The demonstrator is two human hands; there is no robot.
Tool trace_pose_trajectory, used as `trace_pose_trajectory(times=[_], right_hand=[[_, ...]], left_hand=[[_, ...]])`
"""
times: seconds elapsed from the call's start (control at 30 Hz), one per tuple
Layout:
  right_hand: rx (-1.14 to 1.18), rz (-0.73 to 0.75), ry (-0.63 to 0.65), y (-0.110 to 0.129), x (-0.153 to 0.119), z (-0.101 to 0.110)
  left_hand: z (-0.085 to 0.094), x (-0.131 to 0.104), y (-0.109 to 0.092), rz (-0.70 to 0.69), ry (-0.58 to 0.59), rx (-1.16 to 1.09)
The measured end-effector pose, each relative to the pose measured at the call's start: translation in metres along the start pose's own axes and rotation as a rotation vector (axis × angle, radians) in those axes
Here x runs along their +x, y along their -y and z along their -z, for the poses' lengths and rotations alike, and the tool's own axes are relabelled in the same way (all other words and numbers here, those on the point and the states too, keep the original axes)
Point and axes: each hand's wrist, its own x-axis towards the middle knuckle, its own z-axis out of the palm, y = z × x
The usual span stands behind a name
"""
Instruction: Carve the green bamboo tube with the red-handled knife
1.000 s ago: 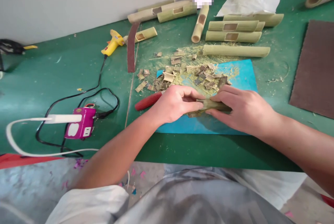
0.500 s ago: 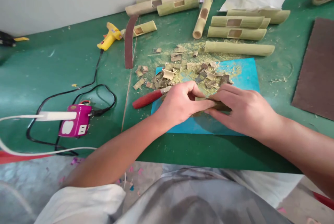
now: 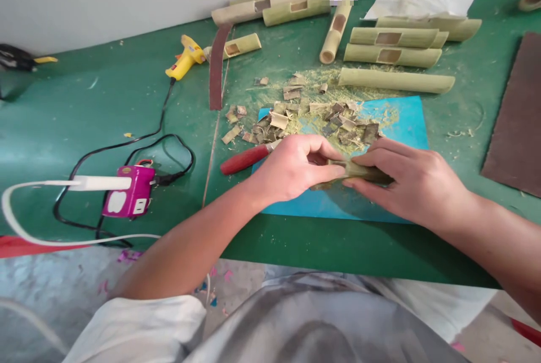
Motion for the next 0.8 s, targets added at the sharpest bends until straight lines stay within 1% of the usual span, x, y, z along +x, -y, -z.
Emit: trace_pose_trajectory(times=[0.07, 0.1, 0.2, 0.27, 0.3, 0.4, 0.43, 0.5, 0.57, 0.63, 0.67, 0.77, 0.8], right_hand=[[-0.012, 0.000, 0.015, -0.0007, -0.0005, -0.0003], [-0.027, -0.005, 0.024, -0.0005, -0.0002, -0.0003], [-0.043, -0.027, 0.036, 0.0012, 0.0021, 0.0000], [-0.021, -0.038, 0.036, 0.0019, 0.0029, 0.0004], [-0.004, -0.040, 0.037, 0.0019, 0.0028, 0.0005], [0.028, -0.033, 0.046, 0.0014, 0.0017, 0.0005], [0.029, -0.033, 0.053, 0.0015, 0.0016, 0.0005], [0.016, -0.042, 0.060, 0.0022, 0.0022, 0.0007], [0.016, -0.052, 0.059, 0.0029, 0.0032, 0.0015], [0.043, -0.053, 0.057, 0.0028, 0.0034, 0.0026], [0.060, -0.050, 0.056, 0.0023, 0.0030, 0.0031], [0.076, -0.044, 0.069, 0.0005, 0.0015, 0.0034], [0.067, -0.042, 0.079, 0.0003, 0.0015, 0.0031]], left_hand=[[0.0027, -0.0003, 0.0006, 0.002, 0.049, 0.013], [0.0028, -0.0003, 0.0009, -0.002, 0.037, 0.022], [-0.0008, -0.0001, 0.0003, -0.023, -0.087, 0.039], [-0.0021, -0.0004, -0.0008, -0.029, -0.118, 0.028], [-0.0014, -0.0009, -0.0013, -0.021, -0.098, 0.021], [0.0025, -0.0026, -0.0011, -0.003, 0.020, 0.023], [0.0030, -0.0029, -0.0007, -0.011, 0.036, 0.030], [0.0011, -0.0030, -0.0001, -0.035, -0.004, 0.047], [-0.0025, -0.0025, -0.0008, -0.038, -0.088, 0.063], [-0.0038, -0.0024, -0.0031, -0.019, -0.115, 0.074], [-0.0028, -0.0025, -0.0044, -0.013, -0.094, 0.074], [0.0035, -0.0032, -0.0068, -0.003, 0.027, 0.072], [0.0048, -0.0033, -0.0066, 0.002, 0.046, 0.071]])
